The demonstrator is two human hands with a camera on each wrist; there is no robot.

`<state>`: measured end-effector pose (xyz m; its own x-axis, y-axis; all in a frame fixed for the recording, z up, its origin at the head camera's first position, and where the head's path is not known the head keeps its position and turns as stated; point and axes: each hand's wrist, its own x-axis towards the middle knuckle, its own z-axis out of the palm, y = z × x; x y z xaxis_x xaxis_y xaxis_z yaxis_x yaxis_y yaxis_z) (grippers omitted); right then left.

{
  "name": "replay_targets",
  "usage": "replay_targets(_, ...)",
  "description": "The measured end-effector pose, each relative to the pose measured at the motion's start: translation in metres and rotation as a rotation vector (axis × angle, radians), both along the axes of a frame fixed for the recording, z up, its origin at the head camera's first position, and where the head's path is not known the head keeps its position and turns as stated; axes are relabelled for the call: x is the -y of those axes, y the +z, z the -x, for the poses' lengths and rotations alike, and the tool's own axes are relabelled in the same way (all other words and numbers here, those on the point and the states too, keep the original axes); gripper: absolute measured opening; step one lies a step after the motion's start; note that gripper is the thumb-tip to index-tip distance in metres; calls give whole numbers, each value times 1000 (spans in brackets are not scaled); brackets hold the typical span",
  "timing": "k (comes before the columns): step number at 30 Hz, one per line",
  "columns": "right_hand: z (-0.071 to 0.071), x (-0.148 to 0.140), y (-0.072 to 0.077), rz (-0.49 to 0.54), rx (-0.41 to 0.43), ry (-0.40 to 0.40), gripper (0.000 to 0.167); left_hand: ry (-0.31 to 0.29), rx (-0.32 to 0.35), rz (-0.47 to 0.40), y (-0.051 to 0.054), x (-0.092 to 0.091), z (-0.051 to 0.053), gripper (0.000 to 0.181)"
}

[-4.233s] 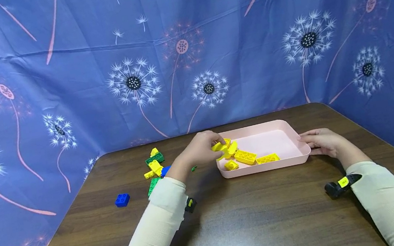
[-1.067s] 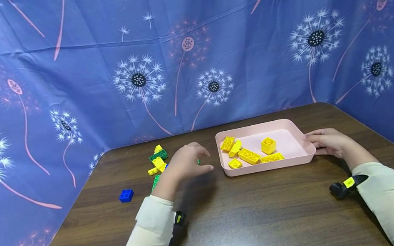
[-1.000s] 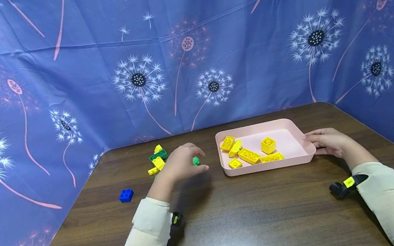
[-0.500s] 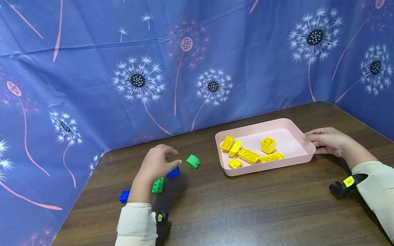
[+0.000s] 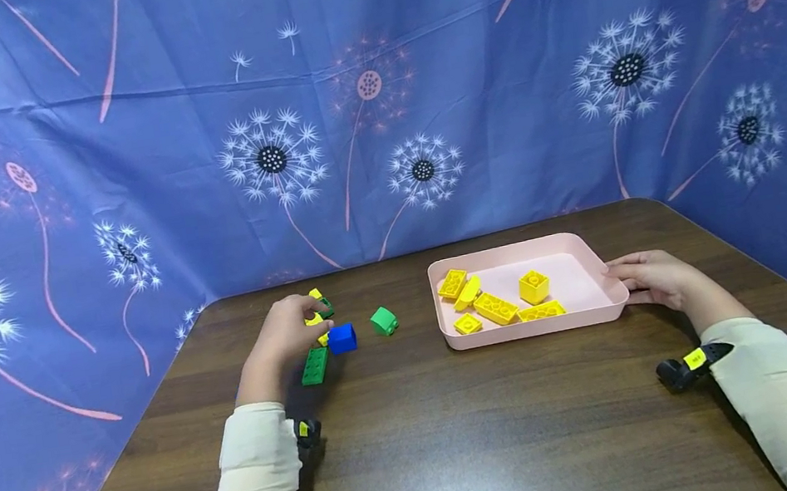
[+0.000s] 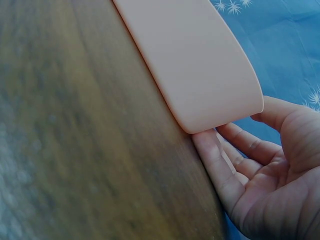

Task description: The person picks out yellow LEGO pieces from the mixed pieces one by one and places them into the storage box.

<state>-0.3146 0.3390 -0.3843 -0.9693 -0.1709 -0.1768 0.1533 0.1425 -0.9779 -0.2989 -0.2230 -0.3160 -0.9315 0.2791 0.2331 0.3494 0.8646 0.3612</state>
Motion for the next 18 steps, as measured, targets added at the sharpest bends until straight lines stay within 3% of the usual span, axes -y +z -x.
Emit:
replay_targets(5,-2,1,3,-4,-4,-4,47,49,35,-4,-10,15,8,23)
replay_targets(14,0,1,0,-52,-23,5,60,134,16,46,-29,35,20,12)
replay_targets(18,-1,1,-1,-50,-24,-2,60,136,44,38,-36,40,23,12)
